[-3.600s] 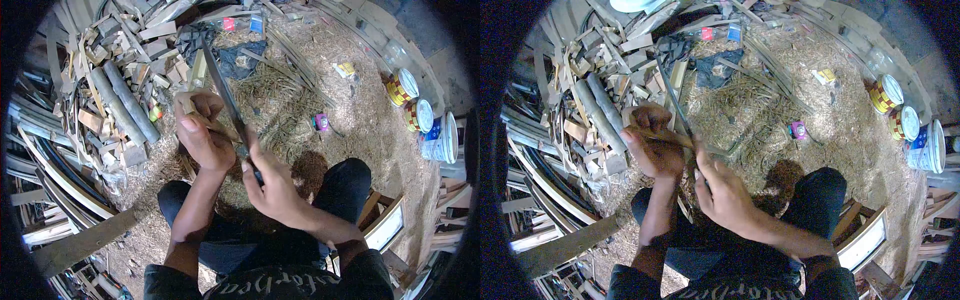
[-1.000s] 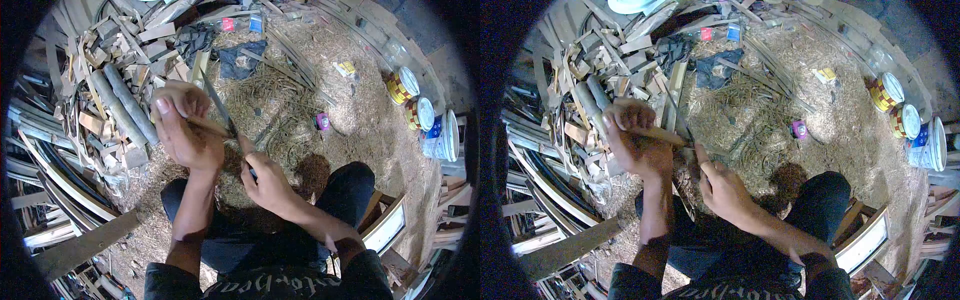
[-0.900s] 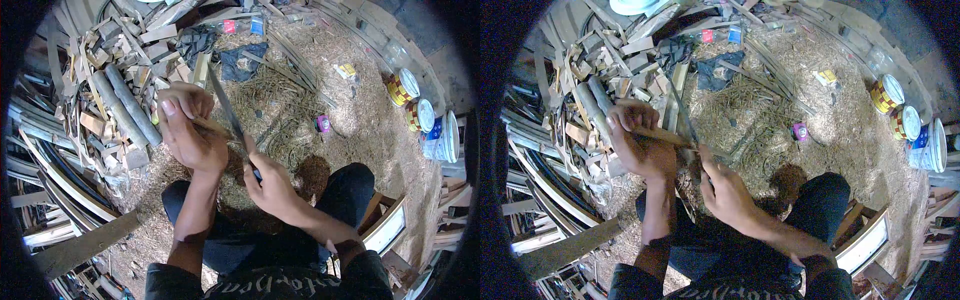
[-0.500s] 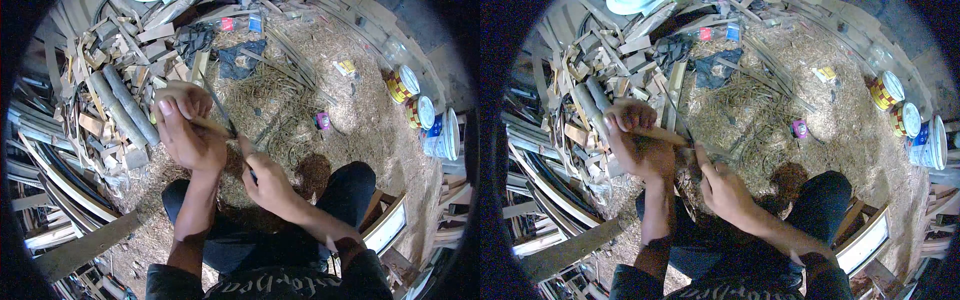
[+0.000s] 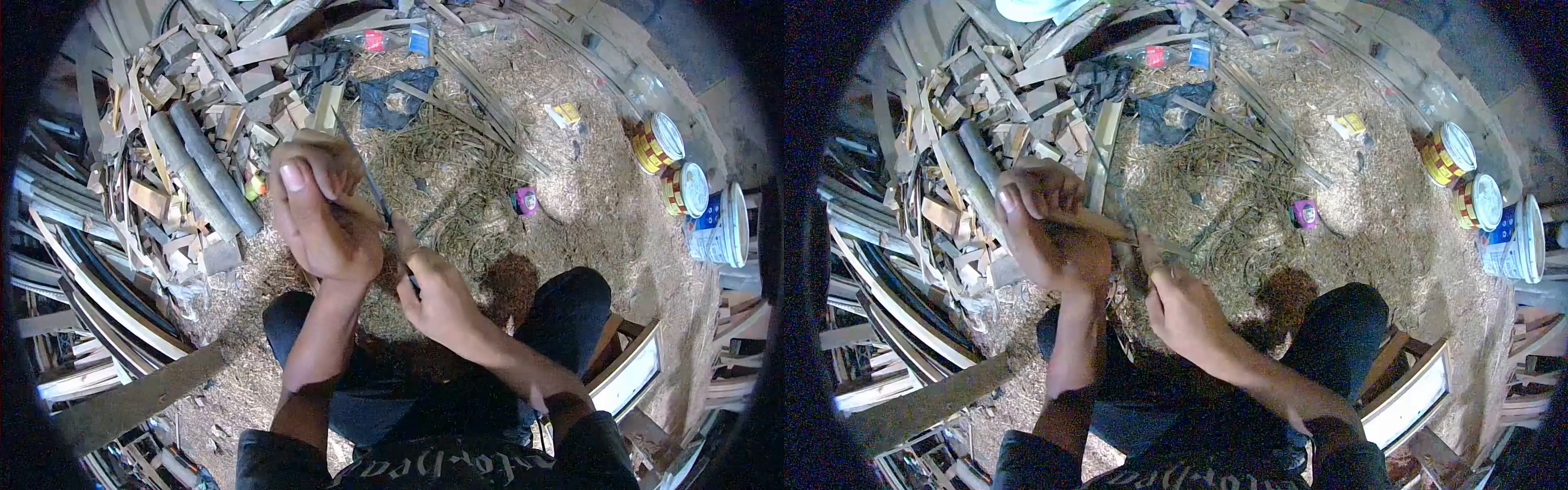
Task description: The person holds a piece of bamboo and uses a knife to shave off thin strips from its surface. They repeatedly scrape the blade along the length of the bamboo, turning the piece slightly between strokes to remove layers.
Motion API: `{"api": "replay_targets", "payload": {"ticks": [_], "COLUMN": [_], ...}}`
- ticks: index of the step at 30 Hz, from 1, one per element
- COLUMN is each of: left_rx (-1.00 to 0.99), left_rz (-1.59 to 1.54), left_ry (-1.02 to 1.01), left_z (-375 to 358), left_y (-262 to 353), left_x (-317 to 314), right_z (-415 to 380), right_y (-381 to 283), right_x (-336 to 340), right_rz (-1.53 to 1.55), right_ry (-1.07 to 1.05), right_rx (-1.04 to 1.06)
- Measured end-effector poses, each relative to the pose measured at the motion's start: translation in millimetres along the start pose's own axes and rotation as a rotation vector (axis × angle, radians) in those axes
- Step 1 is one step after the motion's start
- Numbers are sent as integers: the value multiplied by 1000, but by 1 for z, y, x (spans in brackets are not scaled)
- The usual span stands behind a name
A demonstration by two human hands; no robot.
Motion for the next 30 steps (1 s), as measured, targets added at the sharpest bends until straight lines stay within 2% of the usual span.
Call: {"api": "replay_targets", "payload": {"ticks": [3, 4, 5, 7, 8, 9, 11, 13, 15, 16, 17, 19, 21, 23, 24, 25, 27, 30], "left_rx": [-4, 14, 34, 29, 24, 30, 3, 14, -30, 15, 13, 43, 50, 54, 37, 19, 7, -15], "left_rz": [28, -8, -41, -39, -44, -46, -94, -103, 96, 46, 45, -34, -73, -124, -65, -5, 6, 42], "left_ry": [-12, 19, 49, 37, 24, 22, 33, 32, 38, 21, 20, 44, 44, 39, 20, -1, -19, -11], "left_z": [0, 1, 0, 1, 1, 0, 2, 0, 2, -1, -1, -2, -5, -5, -4, -3, -2, -3], "left_y": [2, 1, 0, 0, 1, 0, 1, 1, 3, -3, -2, -4, -5, -5, -1, 2, 0, 2], "left_x": [-5, -2, 1, 0, -1, 0, 3, 2, 0, 4, 2, 1, 0, -3, -4, -5, -4, -10], "right_z": [0, -1, -1, -11, -11, -13, -7, -4, -2, -1, 0, -2, -8, -11, -3, -4, -1, 0], "right_y": [-16, -33, -33, -51, -32, -27, 11, 7, 13, 6, 4, -39, -37, -15, -2, 2, 8, -9], "right_x": [22, 37, 34, 50, 33, 29, -11, -3, 3, 13, 13, 52, 50, 22, 2, 2, 5, 23], "right_rz": [137, 150, 152, 72, 21, 19, -116, -58, 220, 220, 219, 181, 200, -17, -126, -127, 114, 145], "right_ry": [16, 113, 107, 337, 252, 254, -140, -65, -133, -129, -128, 291, 248, 168, 43, 46, 0, 20], "right_rx": [-34, 48, 48, 295, 179, 173, -168, -89, -258, -282, -280, 224, 158, 101, 29, 26, -60, -68]}}
Point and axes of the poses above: each hand's wrist, its own z-axis towards the middle knuckle, its own x-axis out of the back of the hand, y = z × x, the point moved 9 cm from there along z, towards the middle knuckle, and after that the axes turned 3 degrees about -x, right-handed, at the moved point
